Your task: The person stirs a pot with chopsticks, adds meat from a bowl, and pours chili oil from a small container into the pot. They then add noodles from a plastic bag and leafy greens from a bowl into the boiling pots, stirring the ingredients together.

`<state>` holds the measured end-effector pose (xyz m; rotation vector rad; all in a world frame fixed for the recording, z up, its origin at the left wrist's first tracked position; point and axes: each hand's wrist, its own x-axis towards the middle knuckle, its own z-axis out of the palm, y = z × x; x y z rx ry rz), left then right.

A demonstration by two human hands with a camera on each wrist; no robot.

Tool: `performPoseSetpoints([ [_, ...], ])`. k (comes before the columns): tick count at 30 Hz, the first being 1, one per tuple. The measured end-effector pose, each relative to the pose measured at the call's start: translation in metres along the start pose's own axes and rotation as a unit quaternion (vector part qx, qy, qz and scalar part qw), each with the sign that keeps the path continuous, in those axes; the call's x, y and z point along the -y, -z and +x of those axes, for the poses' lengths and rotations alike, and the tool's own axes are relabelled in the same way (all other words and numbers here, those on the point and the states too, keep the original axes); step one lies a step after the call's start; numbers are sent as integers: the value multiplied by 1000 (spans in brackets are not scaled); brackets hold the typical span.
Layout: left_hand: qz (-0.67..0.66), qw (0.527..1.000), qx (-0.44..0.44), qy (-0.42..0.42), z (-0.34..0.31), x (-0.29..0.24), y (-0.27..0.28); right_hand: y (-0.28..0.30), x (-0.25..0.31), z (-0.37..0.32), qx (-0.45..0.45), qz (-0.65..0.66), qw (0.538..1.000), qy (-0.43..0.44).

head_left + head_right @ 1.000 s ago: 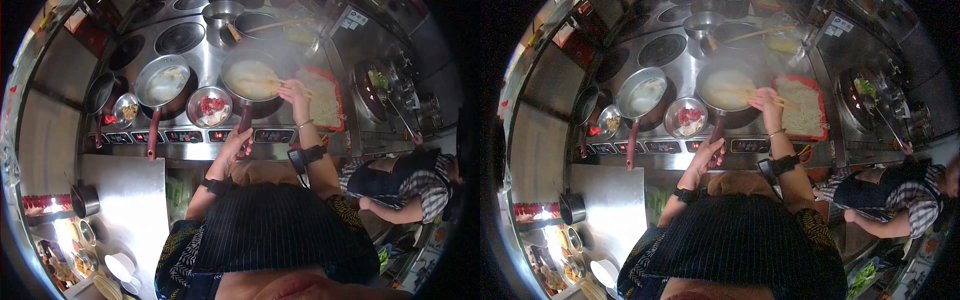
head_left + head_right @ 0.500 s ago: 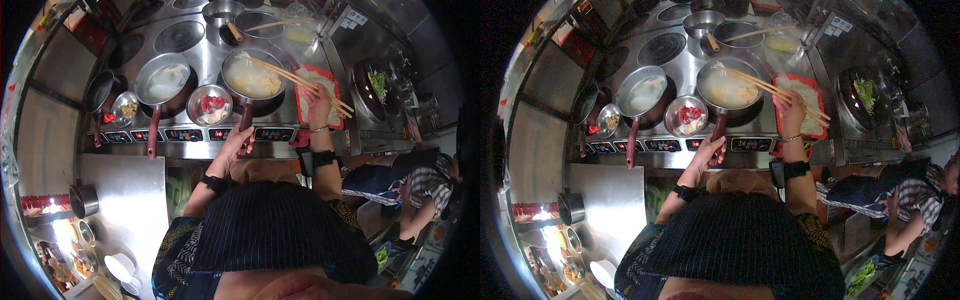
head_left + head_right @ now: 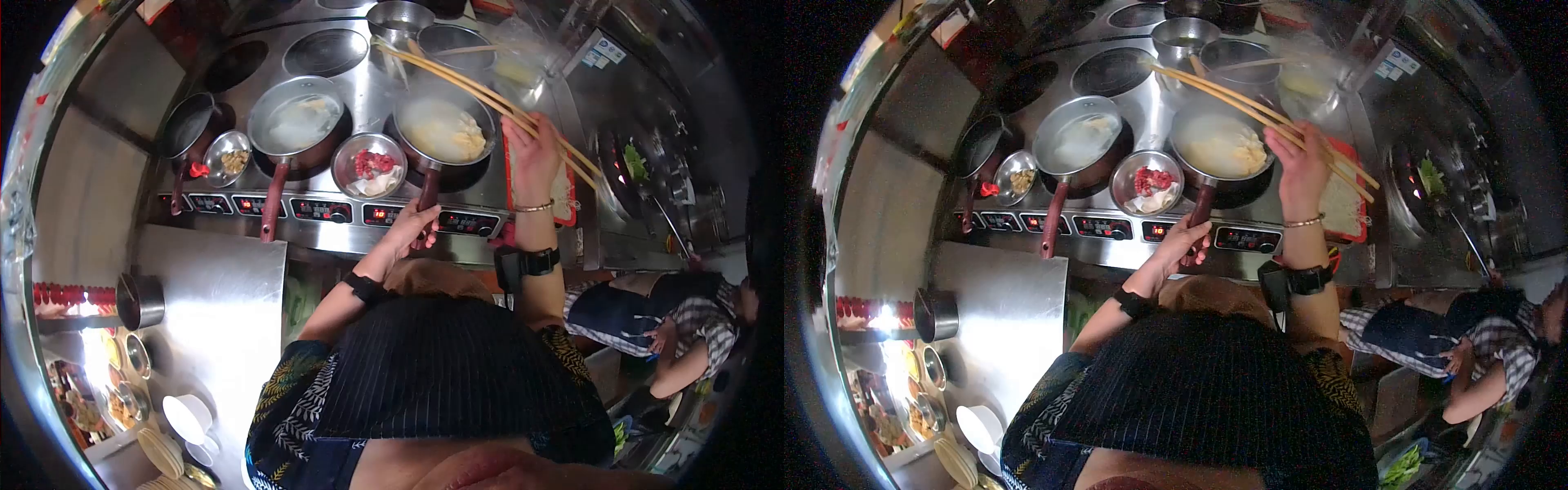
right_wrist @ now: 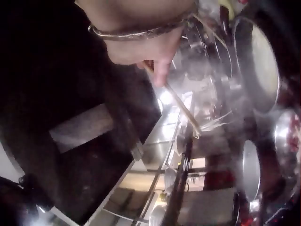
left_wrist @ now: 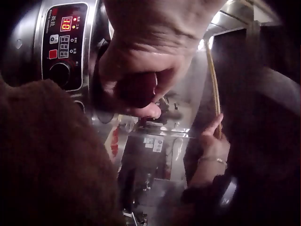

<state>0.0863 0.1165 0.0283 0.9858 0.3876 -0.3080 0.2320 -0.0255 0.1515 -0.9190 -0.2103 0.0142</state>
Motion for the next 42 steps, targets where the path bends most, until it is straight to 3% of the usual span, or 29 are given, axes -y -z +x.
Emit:
performPoseSetpoints([
  [3,5,1000,-3,-4,-2,-2,-1,-41,-35,3,49,16,998,-34],
  [5,3,1000,-2,-7,-1,-2,-1,-73,-51,-8,132,-16,988,-84],
  [9,7,1000,-8,-4,-1,-2,1,-89,-61,-15,180,-75,971,-140],
  [13,9,1000,6,-9,-4,-3,2,-47,-31,-3,155,-102,979,-89],
  [15,5,1000,14,-21,-2,0,3,-21,-15,4,76,-116,990,-35],
  [19,10,1000,6,-11,1,1,3,33,-9,15,-10,-141,988,-56],
  [21,16,1000,2,-10,1,2,3,54,-24,14,-12,-126,989,-71],
  [26,21,1000,-5,-11,-3,-2,-2,64,-72,3,-19,-114,986,-122],
  [29,24,1000,-9,-11,-4,-4,-6,66,-74,-1,-6,-118,983,-137],
  [35,4,1000,-13,-19,-1,3,-3,91,-49,15,-35,-198,979,-34],
  [42,2,1000,-23,-10,-2,2,-4,99,-13,8,-87,-140,986,12],
])
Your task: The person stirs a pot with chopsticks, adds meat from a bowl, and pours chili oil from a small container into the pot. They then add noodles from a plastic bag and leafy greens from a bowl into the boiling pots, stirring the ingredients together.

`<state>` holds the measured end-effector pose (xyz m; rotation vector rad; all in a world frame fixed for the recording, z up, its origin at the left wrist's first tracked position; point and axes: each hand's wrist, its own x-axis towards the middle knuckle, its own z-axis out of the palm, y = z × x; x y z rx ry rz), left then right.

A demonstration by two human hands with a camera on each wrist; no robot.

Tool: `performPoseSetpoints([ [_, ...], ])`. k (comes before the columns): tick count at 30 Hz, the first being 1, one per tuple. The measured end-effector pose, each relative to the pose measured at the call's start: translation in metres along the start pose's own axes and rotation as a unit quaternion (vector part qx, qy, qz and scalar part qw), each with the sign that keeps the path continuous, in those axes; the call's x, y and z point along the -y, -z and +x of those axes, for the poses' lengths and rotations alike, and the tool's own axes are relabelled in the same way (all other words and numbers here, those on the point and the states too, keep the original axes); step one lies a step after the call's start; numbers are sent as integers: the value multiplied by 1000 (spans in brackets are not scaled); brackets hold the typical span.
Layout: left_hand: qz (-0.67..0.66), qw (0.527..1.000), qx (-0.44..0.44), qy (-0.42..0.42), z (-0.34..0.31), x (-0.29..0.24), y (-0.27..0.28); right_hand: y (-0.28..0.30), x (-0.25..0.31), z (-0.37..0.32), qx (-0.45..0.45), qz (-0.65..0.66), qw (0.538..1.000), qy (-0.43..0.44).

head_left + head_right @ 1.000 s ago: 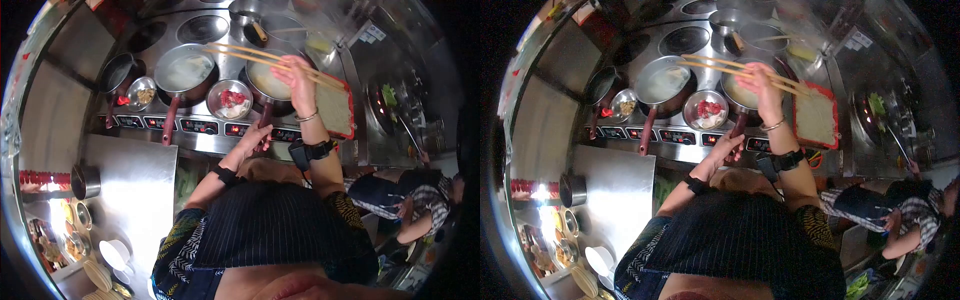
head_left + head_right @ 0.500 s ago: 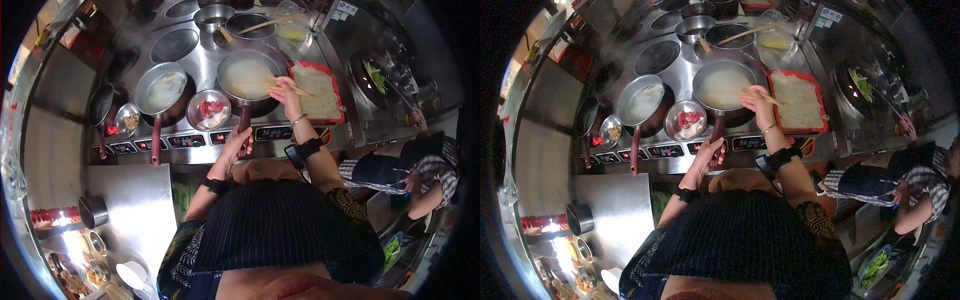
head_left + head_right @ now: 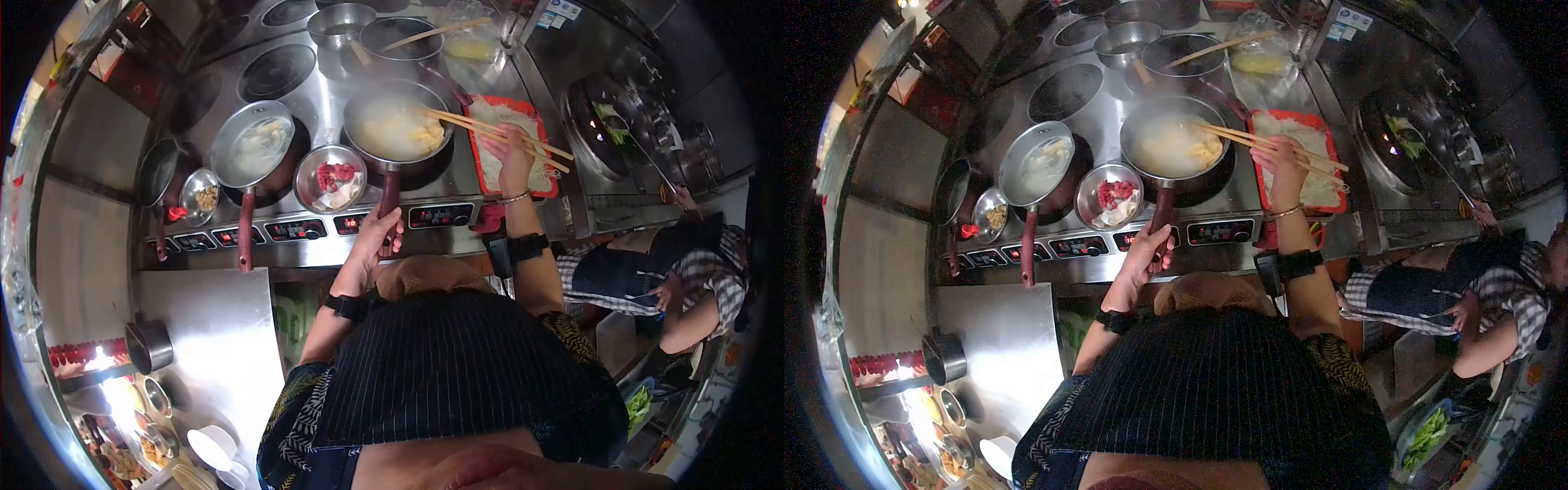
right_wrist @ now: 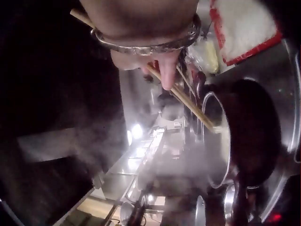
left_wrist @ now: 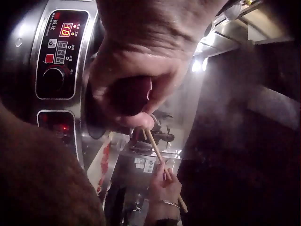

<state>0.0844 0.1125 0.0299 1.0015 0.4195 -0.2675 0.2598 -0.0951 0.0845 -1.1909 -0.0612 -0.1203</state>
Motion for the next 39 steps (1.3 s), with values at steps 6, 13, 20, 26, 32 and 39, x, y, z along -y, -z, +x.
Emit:
performPoseSetpoints([
  [6,0,1000,-3,-5,-1,0,-1,14,9,6,-31,32,999,-9],
  [13,2,1000,0,-14,-1,0,-3,-4,4,1,29,22,999,16],
  [20,3,1000,2,-7,-1,-1,-3,-42,-31,5,57,-13,995,-78],
  [26,-9,1000,-3,-4,-5,-5,-5,-36,-39,11,29,1,999,-37],
  [32,-23,1000,3,9,-3,-3,-3,-26,1,2,-2,25,1000,-10],
  [39,-13,1000,11,2,-3,-4,-2,-22,34,3,-8,40,999,7],
])
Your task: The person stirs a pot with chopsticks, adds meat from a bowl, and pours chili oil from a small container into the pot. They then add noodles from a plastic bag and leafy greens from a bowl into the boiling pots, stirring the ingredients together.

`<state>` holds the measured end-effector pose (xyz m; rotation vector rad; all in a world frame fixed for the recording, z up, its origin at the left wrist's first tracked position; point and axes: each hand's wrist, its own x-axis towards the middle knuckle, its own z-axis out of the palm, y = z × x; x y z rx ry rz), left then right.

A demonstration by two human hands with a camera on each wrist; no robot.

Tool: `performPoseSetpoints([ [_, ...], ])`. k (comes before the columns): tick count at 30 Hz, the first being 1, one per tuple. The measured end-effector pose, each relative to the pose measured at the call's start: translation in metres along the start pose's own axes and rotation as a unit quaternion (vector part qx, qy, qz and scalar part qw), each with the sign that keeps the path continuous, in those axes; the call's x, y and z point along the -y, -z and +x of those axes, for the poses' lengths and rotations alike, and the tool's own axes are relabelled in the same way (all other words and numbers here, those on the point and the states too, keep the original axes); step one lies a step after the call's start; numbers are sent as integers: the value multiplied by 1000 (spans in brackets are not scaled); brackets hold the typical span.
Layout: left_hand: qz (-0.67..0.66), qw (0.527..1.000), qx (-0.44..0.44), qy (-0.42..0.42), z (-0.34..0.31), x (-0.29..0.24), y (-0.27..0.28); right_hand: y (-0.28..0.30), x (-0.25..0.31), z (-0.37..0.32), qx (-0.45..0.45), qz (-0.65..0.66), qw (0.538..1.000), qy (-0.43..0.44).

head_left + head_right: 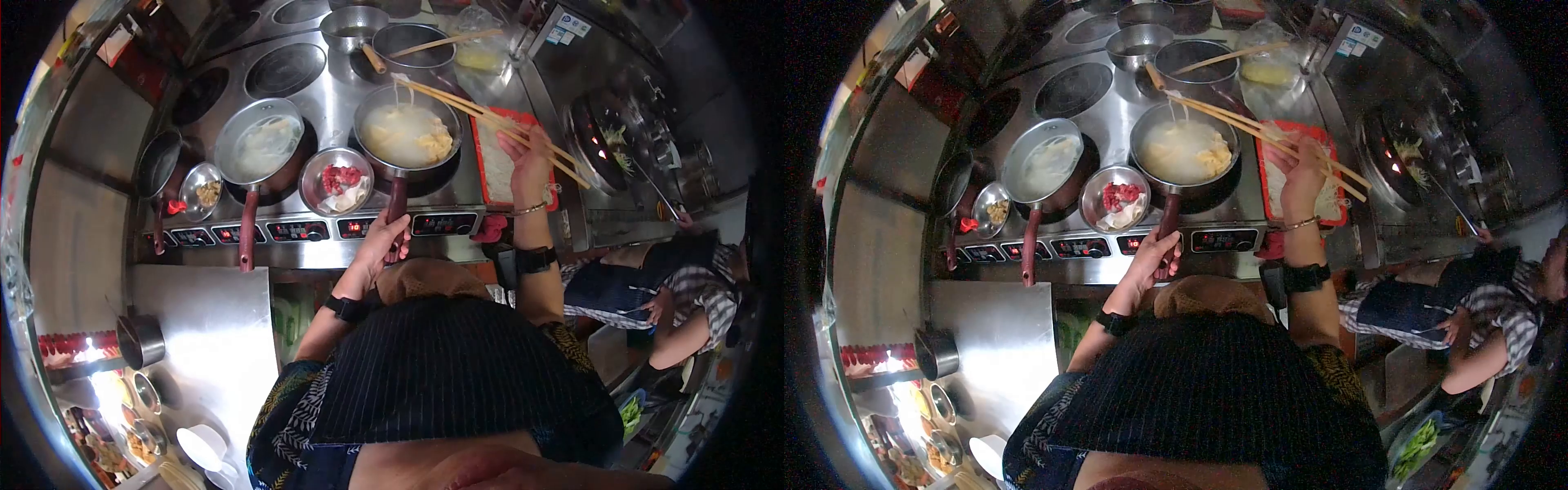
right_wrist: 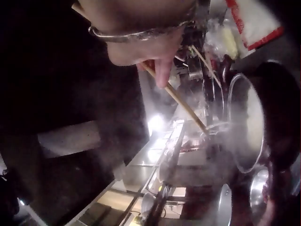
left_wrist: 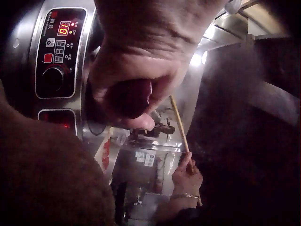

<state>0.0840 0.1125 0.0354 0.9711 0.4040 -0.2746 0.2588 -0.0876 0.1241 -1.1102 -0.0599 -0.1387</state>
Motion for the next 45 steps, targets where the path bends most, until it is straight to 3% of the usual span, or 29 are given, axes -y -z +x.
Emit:
performPoseSetpoints([
  [5,5,1000,-5,2,-1,0,1,-51,16,-14,83,30,996,18],
  [10,5,1000,-9,-2,1,1,3,-130,-10,-36,163,78,984,-6],
  [12,19,1000,-9,4,0,0,2,-156,-27,-47,275,46,957,-76],
  [15,18,1000,-7,7,-1,-2,2,-163,-33,-60,297,15,950,-100],
  [20,1,1000,2,15,-3,-3,4,-110,-17,-36,226,-39,972,-49],
  [22,3,1000,3,13,0,1,6,-76,-15,-19,143,-97,985,17],
  [26,5,1000,11,18,-1,0,4,-24,-22,-14,54,-174,982,43],
  [32,4,1000,-12,4,-1,1,2,4,-17,-28,81,-165,982,-31],
  [34,2,1000,-8,3,0,2,1,2,-12,-26,103,-180,973,-99],
  [38,-6,1000,-8,-4,0,2,-2,-2,-52,-18,59,-146,983,-97],
  [40,-1,1000,-10,-6,1,4,-2,-6,-80,-19,144,-82,985,-53],
  [42,3,1000,-12,-9,1,4,-4,-7,-92,-21,159,-109,979,-65],
  [45,-3,1000,-20,-13,0,7,-5,-14,-64,-23,177,-118,975,-61],
])
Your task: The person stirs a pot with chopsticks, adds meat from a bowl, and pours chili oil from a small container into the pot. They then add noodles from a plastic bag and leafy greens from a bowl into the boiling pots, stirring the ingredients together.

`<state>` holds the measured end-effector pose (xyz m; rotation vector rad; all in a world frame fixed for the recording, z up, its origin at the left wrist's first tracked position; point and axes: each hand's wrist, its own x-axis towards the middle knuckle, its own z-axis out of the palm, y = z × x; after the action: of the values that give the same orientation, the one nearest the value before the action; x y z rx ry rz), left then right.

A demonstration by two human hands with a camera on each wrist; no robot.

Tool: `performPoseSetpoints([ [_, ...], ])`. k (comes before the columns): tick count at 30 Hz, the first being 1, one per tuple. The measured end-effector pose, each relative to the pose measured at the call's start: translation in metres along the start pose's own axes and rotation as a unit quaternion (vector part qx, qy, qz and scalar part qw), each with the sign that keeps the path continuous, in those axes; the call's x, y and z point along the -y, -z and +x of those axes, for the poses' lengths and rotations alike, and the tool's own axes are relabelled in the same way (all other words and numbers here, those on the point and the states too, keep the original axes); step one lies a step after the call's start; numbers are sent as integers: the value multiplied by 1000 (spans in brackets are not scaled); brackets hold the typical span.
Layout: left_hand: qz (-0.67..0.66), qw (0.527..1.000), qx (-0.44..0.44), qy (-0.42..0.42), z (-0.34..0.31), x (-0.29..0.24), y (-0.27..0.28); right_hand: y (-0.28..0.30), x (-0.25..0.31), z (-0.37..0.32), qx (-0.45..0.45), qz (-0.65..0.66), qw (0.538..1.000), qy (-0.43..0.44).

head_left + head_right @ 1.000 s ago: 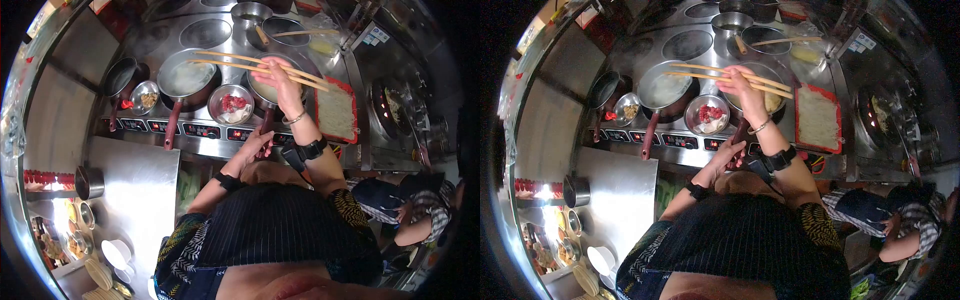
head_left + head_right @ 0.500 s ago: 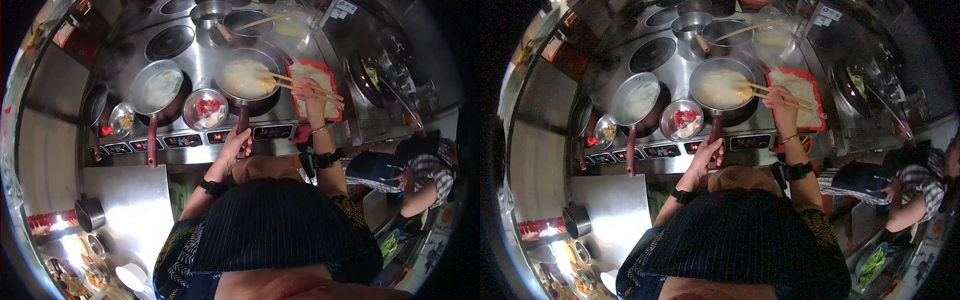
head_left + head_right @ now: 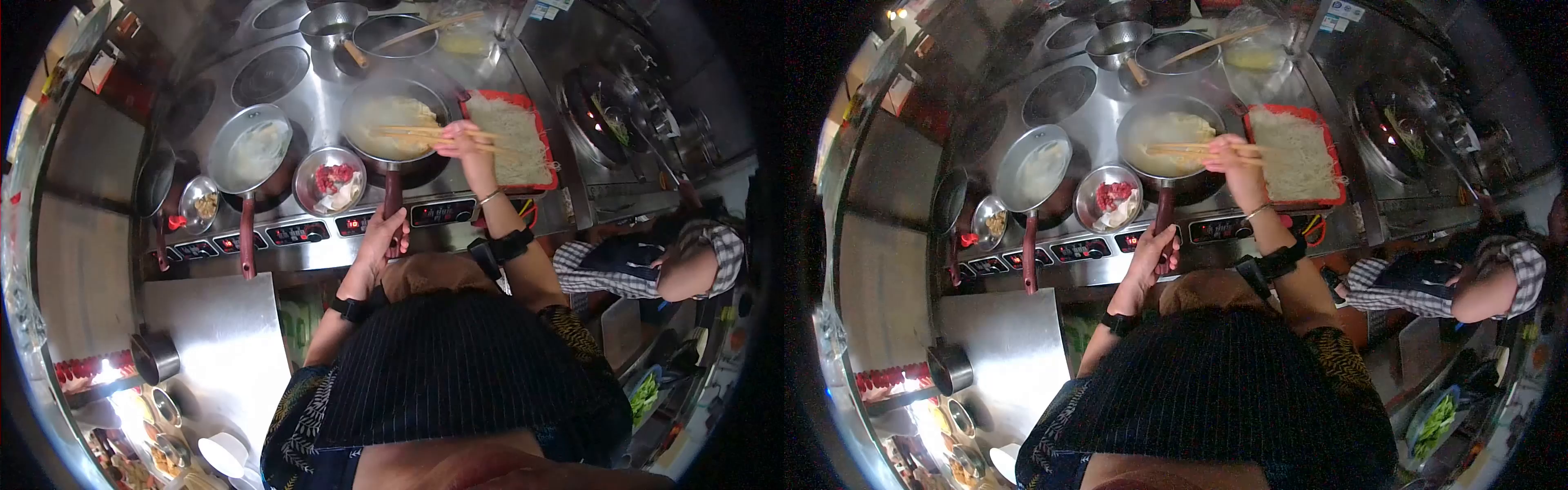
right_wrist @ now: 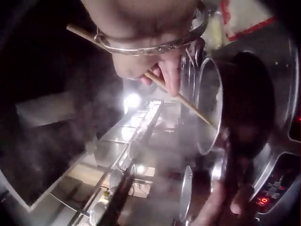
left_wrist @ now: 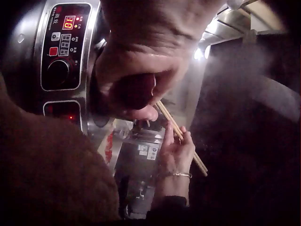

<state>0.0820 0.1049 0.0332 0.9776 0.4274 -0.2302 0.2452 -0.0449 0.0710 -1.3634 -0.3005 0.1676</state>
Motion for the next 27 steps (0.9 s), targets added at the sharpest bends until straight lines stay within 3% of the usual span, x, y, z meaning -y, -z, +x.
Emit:
performPoseSetpoints([
  [8,1,1000,13,-7,2,1,1,35,38,-9,-125,94,988,13],
  [12,-2,1000,12,1,2,0,0,33,42,-15,-100,65,992,41],
  [14,2,1000,7,2,1,1,1,32,52,-18,1,-11,1000,-27],
  [18,3,1000,2,4,2,1,0,48,77,-16,8,-79,997,-7],
  [20,0,1000,10,-4,2,1,1,52,85,-12,-71,-98,992,47],
  [24,0,1000,11,-7,2,0,0,44,72,1,-78,-53,994,50],
  [26,5,1000,-2,1,2,1,0,41,47,9,-49,-53,996,-41],
  [27,6,1000,-3,0,2,1,0,37,34,11,-48,-53,997,-40],
])
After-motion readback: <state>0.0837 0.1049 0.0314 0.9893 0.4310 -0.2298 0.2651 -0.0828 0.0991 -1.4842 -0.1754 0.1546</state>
